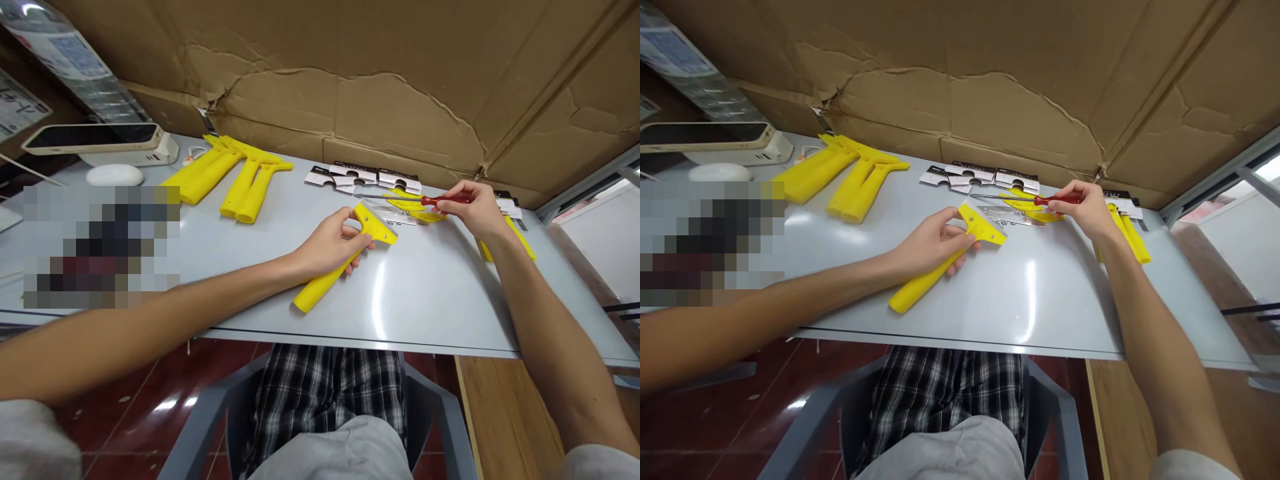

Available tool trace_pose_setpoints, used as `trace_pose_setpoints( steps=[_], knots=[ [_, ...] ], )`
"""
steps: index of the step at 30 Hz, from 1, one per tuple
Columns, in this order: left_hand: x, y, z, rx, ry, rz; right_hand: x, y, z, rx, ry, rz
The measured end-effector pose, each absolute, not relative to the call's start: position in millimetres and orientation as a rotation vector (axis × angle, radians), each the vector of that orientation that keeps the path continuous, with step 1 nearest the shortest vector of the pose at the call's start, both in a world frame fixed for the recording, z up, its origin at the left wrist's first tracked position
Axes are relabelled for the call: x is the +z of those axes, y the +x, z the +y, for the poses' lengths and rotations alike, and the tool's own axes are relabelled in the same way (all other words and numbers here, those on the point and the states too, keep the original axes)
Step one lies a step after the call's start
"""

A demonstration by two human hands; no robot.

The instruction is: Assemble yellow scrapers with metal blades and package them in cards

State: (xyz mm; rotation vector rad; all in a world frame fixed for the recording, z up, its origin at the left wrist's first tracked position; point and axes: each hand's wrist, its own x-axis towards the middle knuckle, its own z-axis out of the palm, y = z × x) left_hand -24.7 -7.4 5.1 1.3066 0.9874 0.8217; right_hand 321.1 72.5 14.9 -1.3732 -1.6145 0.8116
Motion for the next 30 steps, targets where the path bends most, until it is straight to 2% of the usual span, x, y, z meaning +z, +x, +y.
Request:
trace_pose_setpoints(
  steps=[7,30],
  knots=[
    [5.9,-25.4,-8.3,0.814,1.336,0.983,14.6,312.7,69.5,0.460,-1.529,-2.012],
    [7.3,-24.3,-8.2,0.828,1.307,0.958,10.4,312.1,71.6,0.220,-1.513,-2.258]
  ],
)
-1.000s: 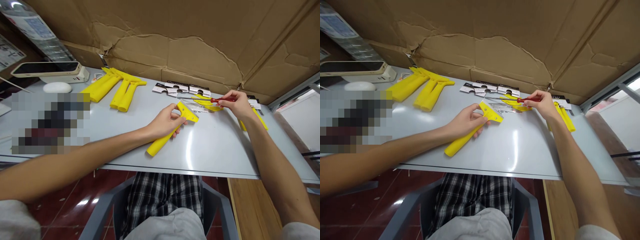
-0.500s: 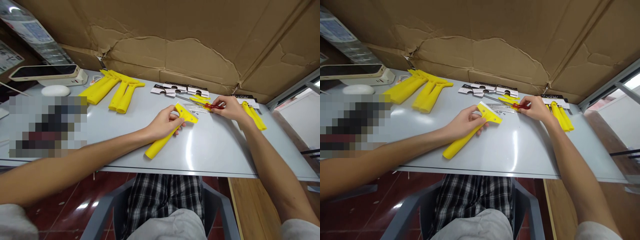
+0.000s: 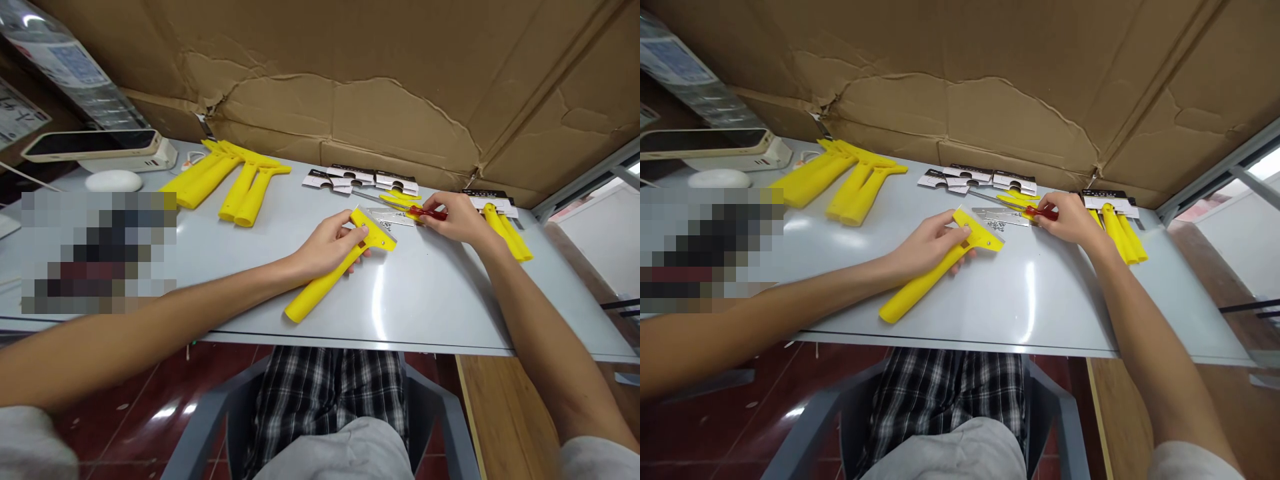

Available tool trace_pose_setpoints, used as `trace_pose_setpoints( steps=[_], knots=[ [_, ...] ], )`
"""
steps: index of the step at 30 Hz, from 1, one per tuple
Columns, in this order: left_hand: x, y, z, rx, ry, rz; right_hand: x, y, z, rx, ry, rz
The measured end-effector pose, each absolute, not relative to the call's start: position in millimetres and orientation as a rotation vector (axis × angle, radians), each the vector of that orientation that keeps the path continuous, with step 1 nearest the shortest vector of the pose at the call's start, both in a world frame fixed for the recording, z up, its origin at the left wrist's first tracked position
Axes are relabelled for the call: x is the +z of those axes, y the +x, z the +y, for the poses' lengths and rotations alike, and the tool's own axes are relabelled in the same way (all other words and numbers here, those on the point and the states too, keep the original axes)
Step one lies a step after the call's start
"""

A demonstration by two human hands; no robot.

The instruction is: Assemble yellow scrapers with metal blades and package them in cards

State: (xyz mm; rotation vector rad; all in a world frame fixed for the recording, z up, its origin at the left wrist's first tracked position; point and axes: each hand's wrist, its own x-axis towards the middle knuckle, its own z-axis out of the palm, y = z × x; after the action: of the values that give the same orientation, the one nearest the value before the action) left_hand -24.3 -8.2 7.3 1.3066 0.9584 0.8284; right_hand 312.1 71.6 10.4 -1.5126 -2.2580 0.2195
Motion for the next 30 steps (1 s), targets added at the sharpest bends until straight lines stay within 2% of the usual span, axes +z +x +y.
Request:
trace_pose_setpoints(
  steps=[7,10,12,18,21,25,30],
  knots=[
    [6,-22,-9,0.848,1.266,0.952,16,298,65,-0.066,-1.379,-2.236],
    [3,-21,-7,0.968,1.157,0.862,23,272,50,-0.069,-1.380,-2.084],
    [1,-21,-3,1.051,1.055,0.829,26,250,36,0.114,-1.439,-2.010],
    [-10,-20,9,1.201,0.914,0.744,23,193,-2,1.105,-1.319,-1.999],
    [-18,-22,12,1.209,0.980,0.690,18,179,-14,1.432,-1.234,-1.945],
    [-22,-24,12,1.175,1.087,0.702,13,173,-20,1.618,-1.181,-1.823],
    [-13,-26,12,1.114,1.126,0.795,10,175,-15,1.595,-1.262,-1.636]
  ],
)
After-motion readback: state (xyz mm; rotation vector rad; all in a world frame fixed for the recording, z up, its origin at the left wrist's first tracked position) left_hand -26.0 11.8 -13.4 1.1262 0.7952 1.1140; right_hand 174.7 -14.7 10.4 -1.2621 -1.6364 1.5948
